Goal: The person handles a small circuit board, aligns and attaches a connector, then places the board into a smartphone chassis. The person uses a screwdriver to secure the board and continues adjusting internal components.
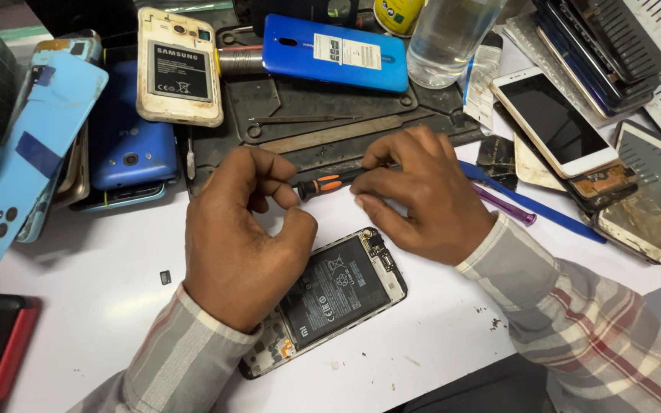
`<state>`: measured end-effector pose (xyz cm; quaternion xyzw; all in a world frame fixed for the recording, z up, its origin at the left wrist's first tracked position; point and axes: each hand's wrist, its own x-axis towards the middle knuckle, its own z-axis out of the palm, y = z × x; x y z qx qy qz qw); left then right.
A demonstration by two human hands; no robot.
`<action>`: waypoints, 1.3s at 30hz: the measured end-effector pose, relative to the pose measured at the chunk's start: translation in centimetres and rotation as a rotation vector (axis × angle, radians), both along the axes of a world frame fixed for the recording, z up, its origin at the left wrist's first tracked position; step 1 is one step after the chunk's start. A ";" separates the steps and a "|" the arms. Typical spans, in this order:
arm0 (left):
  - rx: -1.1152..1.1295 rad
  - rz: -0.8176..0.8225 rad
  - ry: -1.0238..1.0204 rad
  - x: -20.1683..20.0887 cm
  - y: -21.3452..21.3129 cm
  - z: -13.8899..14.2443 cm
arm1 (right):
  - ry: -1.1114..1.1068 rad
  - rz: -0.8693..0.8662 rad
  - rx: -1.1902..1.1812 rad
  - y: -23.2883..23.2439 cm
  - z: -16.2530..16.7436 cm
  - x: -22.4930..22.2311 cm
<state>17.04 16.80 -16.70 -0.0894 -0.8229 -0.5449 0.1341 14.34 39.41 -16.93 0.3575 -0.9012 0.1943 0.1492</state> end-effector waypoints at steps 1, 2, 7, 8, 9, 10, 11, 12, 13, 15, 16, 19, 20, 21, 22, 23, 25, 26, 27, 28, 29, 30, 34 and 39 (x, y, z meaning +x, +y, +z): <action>-0.002 0.000 -0.006 0.1 0.1 0.0 | 0.003 -0.003 -0.003 0.0 0.0 0.0; -0.005 0.001 -0.011 0.1 0.1 0.1 | 0.007 -0.006 -0.007 -0.1 -0.1 0.0; 0.006 -0.007 -0.087 0.6 0.4 0.4 | 0.047 -0.008 -0.002 -0.2 -0.3 0.0; 0.032 -0.005 -0.166 0.7 0.5 0.4 | 0.035 -0.006 -0.024 -0.2 -0.3 0.1; 0.099 -0.037 -0.190 0.7 0.7 0.4 | 0.023 -0.003 -0.045 -0.1 -0.3 0.1; 0.166 -0.067 -0.213 0.8 0.8 0.4 | 0.006 0.004 -0.108 -0.1 -0.3 0.1; 0.231 -0.097 -0.235 0.8 0.9 0.3 | -0.012 0.013 -0.172 -0.1 -0.3 0.3; 0.348 -0.150 -0.336 0.8 1.0 0.3 | -0.030 0.022 -0.236 -0.1 -0.2 0.4; 0.465 -0.202 -0.438 0.8 1.2 0.2 | -0.039 0.035 -0.268 -0.1 -0.2 0.6; 0.626 -0.291 -0.593 0.8 1.6 0.1 | -0.059 0.059 -0.330 -0.1 -0.1 1.1; 0.667 -0.329 -0.645 0.8 1.9 0.0 | -0.063 0.066 -0.338 -0.1 0.0 1.3; 0.753 -0.376 -0.772 0.9 2.0 -0.2 | -0.056 0.094 -0.352 -0.3 0.0 1.7; 0.777 -0.383 -0.809 0.9 2.0 -0.2 | -0.038 0.106 -0.347 -0.3 0.0 1.7; 0.812 -0.368 -0.811 0.8 2.0 -0.2 | -0.020 0.116 -0.341 -0.3 0.0 1.7; 0.847 -0.352 -0.812 0.7 1.8 -0.3 | -0.022 0.118 -0.337 -0.3 0.1 1.8; 0.881 -0.336 -0.811 0.6 1.7 -0.3 | -0.024 0.121 -0.334 -0.4 0.1 1.9; 0.881 -0.346 -0.805 0.5 1.6 -0.3 | -0.010 0.121 -0.335 -0.5 0.1 1.9; 0.883 -0.352 -0.805 0.4 1.6 -0.4 | 0.001 0.117 -0.337 -0.5 0.2 2.0; 0.879 -0.361 -0.809 0.4 1.6 -0.4 | 0.014 0.113 -0.339 -0.5 0.3 2.0; 0.874 -0.371 -0.812 0.4 1.5 -0.4 | 0.026 0.108 -0.340 -0.5 0.4 2.0; 0.870 -0.379 -0.815 0.4 1.5 -0.4 | 0.037 0.103 -0.342 -0.5 0.5 2.1; 0.876 -0.394 -0.810 0.3 1.4 -0.4 | 0.046 0.098 -0.345 -0.6 0.6 2.1; 0.861 -0.415 -0.804 0.2 1.4 -0.4 | 0.053 0.110 -0.362 -0.4 0.6 2.3; 0.764 -0.371 -0.798 0.2 1.5 -0.3 | 0.031 0.126 -0.371 0.0 0.0 2.1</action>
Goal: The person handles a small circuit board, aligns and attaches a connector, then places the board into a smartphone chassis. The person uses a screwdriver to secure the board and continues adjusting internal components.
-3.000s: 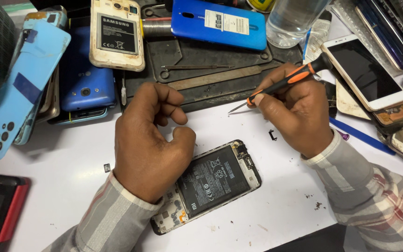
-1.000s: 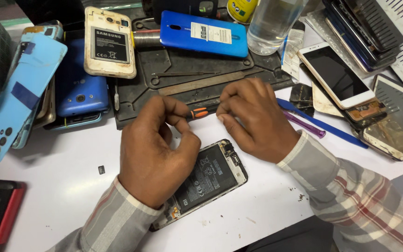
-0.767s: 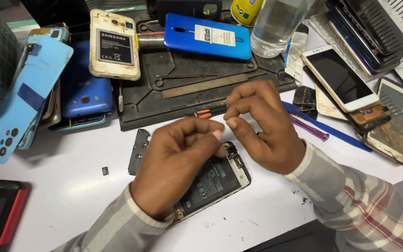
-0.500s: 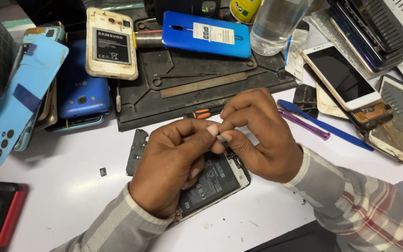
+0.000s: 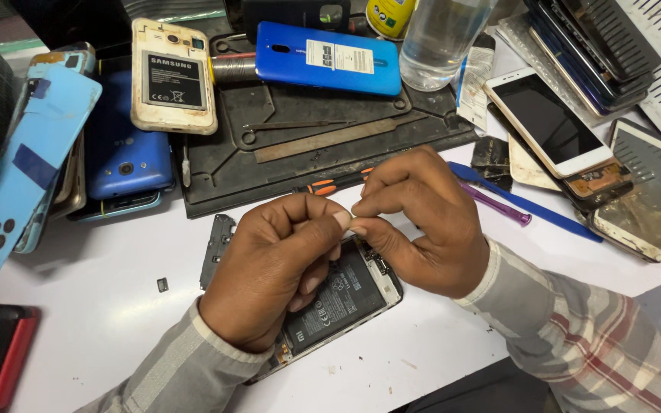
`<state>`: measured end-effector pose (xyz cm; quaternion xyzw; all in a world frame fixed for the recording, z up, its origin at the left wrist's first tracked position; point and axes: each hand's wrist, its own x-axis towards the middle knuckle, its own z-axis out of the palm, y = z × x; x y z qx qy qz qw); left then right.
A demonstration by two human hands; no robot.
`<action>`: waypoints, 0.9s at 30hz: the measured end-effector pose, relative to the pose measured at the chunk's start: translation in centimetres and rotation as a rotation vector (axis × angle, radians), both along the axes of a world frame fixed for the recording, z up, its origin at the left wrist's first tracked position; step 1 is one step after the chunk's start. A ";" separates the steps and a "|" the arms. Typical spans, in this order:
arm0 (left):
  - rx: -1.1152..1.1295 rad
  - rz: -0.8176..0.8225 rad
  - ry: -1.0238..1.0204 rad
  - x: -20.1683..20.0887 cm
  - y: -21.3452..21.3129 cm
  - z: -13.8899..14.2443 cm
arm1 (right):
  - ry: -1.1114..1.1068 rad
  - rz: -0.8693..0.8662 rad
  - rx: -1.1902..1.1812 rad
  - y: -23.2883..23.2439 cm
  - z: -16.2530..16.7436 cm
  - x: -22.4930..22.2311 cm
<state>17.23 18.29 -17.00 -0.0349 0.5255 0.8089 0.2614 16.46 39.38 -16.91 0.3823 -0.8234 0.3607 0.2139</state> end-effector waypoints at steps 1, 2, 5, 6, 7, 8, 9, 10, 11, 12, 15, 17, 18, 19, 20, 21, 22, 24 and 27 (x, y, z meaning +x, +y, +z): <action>-0.003 0.005 -0.005 0.0 0.0 0.1 | 0.012 -0.012 0.009 0.1 0.0 -0.1; -0.006 0.010 -0.009 0.0 -0.1 0.2 | 0.025 -0.023 0.016 0.2 0.1 -0.3; 0.042 0.038 0.023 -0.1 -0.5 0.6 | 0.000 -0.159 0.074 1.1 0.9 -1.3; 0.063 0.040 0.027 -0.1 -0.6 0.7 | -0.019 -0.219 0.095 1.5 1.2 -1.6; 0.085 0.043 0.033 -0.1 -0.7 0.8 | -0.016 -0.247 0.157 2.1 1.6 -1.7; 0.107 0.045 0.039 -0.2 -0.9 0.9 | -0.012 -0.275 0.219 2.7 2.0 -1.7; 0.131 0.038 0.045 -0.2 -1.0 0.9 | -0.008 -0.303 0.282 3.4 2.3 -1.6; 0.156 0.030 0.050 -0.2 -1.1 0.9 | -0.057 -0.364 0.311 4.0 2.5 -1.2; 0.182 0.022 0.054 -0.2 -1.1 0.9 | -0.106 -0.426 0.341 4.6 2.5 -0.7; 0.189 0.010 0.064 -0.2 -1.1 0.9 | -0.156 -0.487 0.372 5.1 2.4 -0.2; 0.197 -0.018 0.089 -0.2 -1.2 0.8 | -0.287 -0.660 0.442 6.1 1.8 1.2; 0.180 -0.032 0.106 -0.2 -1.1 0.7 | -0.267 -0.664 0.411 6.5 1.5 1.6; 0.189 -0.036 0.111 -0.1 -1.1 0.7 | -0.258 -0.667 0.394 6.6 1.4 1.6; 0.197 -0.042 0.118 -0.1 -1.1 0.7 | -0.251 -0.677 0.427 6.7 1.4 1.6; 0.206 -0.048 0.125 -0.1 -1.1 0.8 | -0.243 -0.686 0.458 6.7 1.5 1.5; 0.209 -0.050 0.127 -0.1 -1.1 0.8 | -0.235 -0.695 0.488 6.6 1.6 1.5; 0.213 -0.052 0.129 -0.1 -1.1 0.8 | -0.233 -0.674 0.480 6.5 1.8 1.5; 0.208 -0.057 0.133 -0.2 -1.1 0.7 | -0.227 -0.629 0.465 5.9 2.2 1.7; 0.189 -0.053 0.137 -0.1 -1.2 0.6 | -0.339 -0.568 0.188 4.4 3.0 1.8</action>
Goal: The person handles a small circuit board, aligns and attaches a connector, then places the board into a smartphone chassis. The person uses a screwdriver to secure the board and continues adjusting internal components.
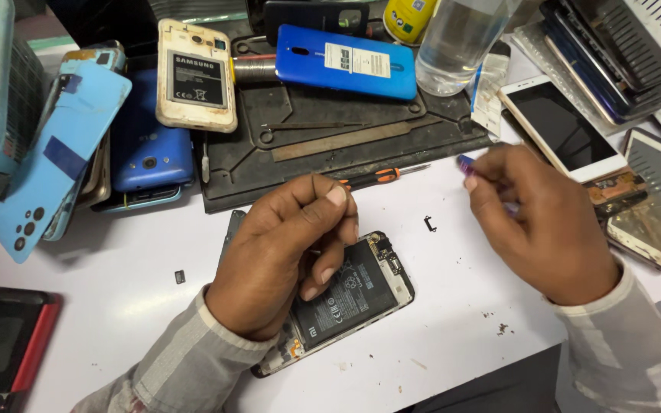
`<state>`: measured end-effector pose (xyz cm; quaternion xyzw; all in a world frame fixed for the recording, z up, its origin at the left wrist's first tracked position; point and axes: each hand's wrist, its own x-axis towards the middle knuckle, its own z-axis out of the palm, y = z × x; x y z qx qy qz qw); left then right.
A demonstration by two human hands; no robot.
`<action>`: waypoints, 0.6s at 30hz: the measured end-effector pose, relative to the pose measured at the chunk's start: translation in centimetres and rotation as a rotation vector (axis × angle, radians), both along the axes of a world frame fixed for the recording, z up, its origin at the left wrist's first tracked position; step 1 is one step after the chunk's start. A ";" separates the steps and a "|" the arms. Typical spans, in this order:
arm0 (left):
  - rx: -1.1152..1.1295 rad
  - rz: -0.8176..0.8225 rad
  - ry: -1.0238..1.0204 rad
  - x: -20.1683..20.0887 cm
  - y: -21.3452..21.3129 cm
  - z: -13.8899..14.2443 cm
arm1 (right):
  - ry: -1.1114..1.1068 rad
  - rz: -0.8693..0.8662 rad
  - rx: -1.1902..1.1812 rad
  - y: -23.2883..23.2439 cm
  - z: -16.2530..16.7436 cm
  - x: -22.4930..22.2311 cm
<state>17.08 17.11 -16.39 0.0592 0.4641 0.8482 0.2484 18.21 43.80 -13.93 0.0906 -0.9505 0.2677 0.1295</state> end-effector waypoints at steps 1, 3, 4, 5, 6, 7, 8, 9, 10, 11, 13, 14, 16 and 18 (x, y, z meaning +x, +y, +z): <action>0.004 0.002 0.004 0.0 0.0 0.0 | -0.002 0.067 -0.139 -0.6 0.2 -0.2; 0.003 0.010 0.006 -0.1 0.1 -0.1 | -0.001 0.196 -0.414 -1.5 0.8 -1.1; -0.004 0.018 0.003 -0.1 0.1 0.0 | -0.030 0.248 -0.454 -1.9 1.0 -1.8; -0.012 0.027 -0.001 -0.1 0.0 0.0 | -0.059 0.301 -0.494 -2.3 1.1 -2.6; -0.026 0.034 -0.002 -0.1 0.0 0.1 | -0.086 0.353 -0.534 -2.6 1.2 -3.1; -0.038 0.040 -0.004 -0.1 0.0 0.2 | -0.186 0.371 -0.687 -2.7 1.2 -3.5; -0.051 0.049 -0.005 -0.2 -0.1 0.2 | -0.287 0.388 -0.840 -2.9 1.1 -3.7; -0.053 0.055 -0.003 -0.3 -0.1 0.2 | -0.391 0.403 -0.995 -3.1 0.8 -3.9; -0.057 0.062 -0.003 -0.3 -0.1 0.2 | -0.377 0.469 -1.005 -3.1 0.6 -3.9; -0.062 0.070 -0.004 -0.4 -0.2 0.2 | -0.364 0.534 -1.015 -3.1 0.4 -3.7; -0.061 0.059 0.007 -0.4 -0.3 0.1 | -0.299 0.533 -0.964 -3.1 -0.3 -3.3; -0.059 0.051 0.013 -0.5 -0.4 0.0 | -0.244 0.468 -0.902 -3.0 -0.7 -3.0; -0.051 0.050 0.011 -0.6 -0.4 -0.1 | -0.167 0.408 -0.890 -2.9 -1.3 -2.7; -0.035 0.046 -0.001 -0.5 -0.3 -0.2 | -0.138 0.405 -0.963 -2.7 -1.8 -2.3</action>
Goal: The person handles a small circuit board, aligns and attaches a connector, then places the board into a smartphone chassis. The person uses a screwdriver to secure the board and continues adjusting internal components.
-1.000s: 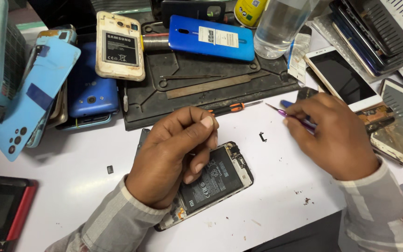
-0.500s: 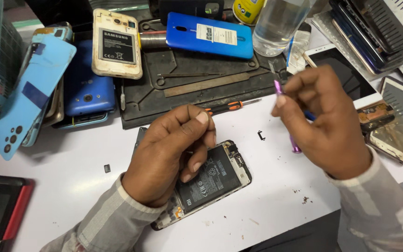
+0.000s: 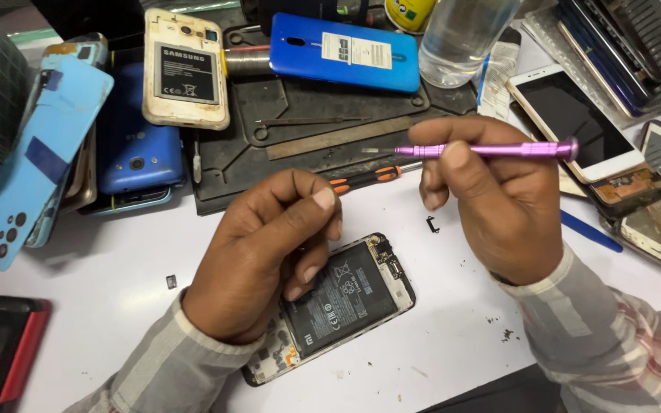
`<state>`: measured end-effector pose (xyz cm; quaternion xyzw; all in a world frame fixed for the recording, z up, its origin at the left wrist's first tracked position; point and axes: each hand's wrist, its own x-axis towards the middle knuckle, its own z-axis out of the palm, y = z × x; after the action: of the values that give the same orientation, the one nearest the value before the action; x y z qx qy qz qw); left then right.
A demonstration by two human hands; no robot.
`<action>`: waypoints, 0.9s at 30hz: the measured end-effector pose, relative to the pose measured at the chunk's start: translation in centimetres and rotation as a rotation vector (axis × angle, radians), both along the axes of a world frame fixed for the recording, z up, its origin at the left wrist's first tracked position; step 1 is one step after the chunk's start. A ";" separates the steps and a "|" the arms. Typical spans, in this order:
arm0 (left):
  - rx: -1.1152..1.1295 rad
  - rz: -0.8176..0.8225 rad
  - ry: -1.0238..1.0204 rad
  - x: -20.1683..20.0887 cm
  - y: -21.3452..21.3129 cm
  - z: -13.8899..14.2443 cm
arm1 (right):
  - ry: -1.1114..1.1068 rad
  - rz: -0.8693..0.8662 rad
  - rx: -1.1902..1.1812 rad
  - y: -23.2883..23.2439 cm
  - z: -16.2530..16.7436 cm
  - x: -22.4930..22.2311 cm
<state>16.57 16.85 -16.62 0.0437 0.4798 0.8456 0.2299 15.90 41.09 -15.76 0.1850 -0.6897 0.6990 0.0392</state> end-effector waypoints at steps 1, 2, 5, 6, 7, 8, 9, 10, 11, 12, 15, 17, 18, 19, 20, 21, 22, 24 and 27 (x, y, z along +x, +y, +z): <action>0.010 0.000 -0.004 0.0 0.0 0.0 | 0.006 -0.007 -0.023 0.2 -0.2 0.2; 0.019 0.001 -0.009 -0.1 -0.1 0.0 | 0.017 -0.014 -0.020 0.4 -0.3 0.3; 0.069 -0.016 -0.014 -0.3 0.0 -0.1 | 0.087 0.057 -0.074 0.7 -0.6 0.7; 0.074 -0.020 -0.013 -0.3 0.0 -0.1 | 0.099 0.076 -0.083 0.8 -0.7 0.8; 0.080 -0.026 -0.013 -0.3 0.0 -0.2 | 0.110 0.095 -0.092 0.9 -0.8 0.8; 0.086 -0.031 -0.015 -0.3 0.0 -0.3 | 0.101 0.092 -0.080 0.9 -0.8 0.9; 0.072 -0.028 -0.020 -0.3 0.0 -0.4 | 0.096 0.090 -0.070 0.9 -0.8 0.9; 0.058 -0.024 -0.024 -0.3 0.0 -0.4 | 0.091 0.089 -0.060 0.9 -0.7 1.0; 0.044 -0.019 -0.028 -0.3 0.0 -0.5 | 0.088 0.089 -0.052 0.8 -0.7 1.0; 0.040 -0.020 -0.025 -0.2 0.0 -0.5 | 0.086 0.089 -0.041 0.8 -0.7 1.1; 0.028 -0.024 -0.016 -0.2 0.1 -0.5 | 0.083 0.089 -0.010 0.7 -0.6 1.1; 0.015 -0.029 -0.013 -0.2 0.1 -0.4 | 0.072 0.096 -0.013 0.7 -0.5 1.2; 0.008 -0.028 -0.014 -0.2 0.1 -0.4 | 0.068 0.096 -0.009 0.7 -0.5 1.2; 0.000 -0.027 -0.013 -0.3 0.1 -0.4 | 0.063 0.096 -0.006 0.7 -0.5 1.2; -0.007 -0.026 -0.013 -0.3 0.1 -0.4 | 0.062 0.093 0.006 0.7 -0.5 1.2; -0.006 -0.024 -0.014 -0.3 0.1 -0.4 | 0.060 0.091 0.014 0.7 -0.5 1.2; -0.005 -0.022 -0.014 -0.3 0.1 -0.5 | 0.057 0.088 0.021 0.7 -0.5 1.2; -0.009 -0.016 -0.012 -0.3 0.2 -0.5 | 0.053 0.082 0.028 0.7 -0.4 1.1; -0.019 -0.006 -0.006 -0.3 0.2 -0.5 | 0.039 0.063 0.059 0.5 -0.2 1.1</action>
<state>16.27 17.00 -17.15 0.0404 0.4869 0.8405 0.2341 17.02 41.60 -16.01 0.2215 -0.7029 0.6754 0.0251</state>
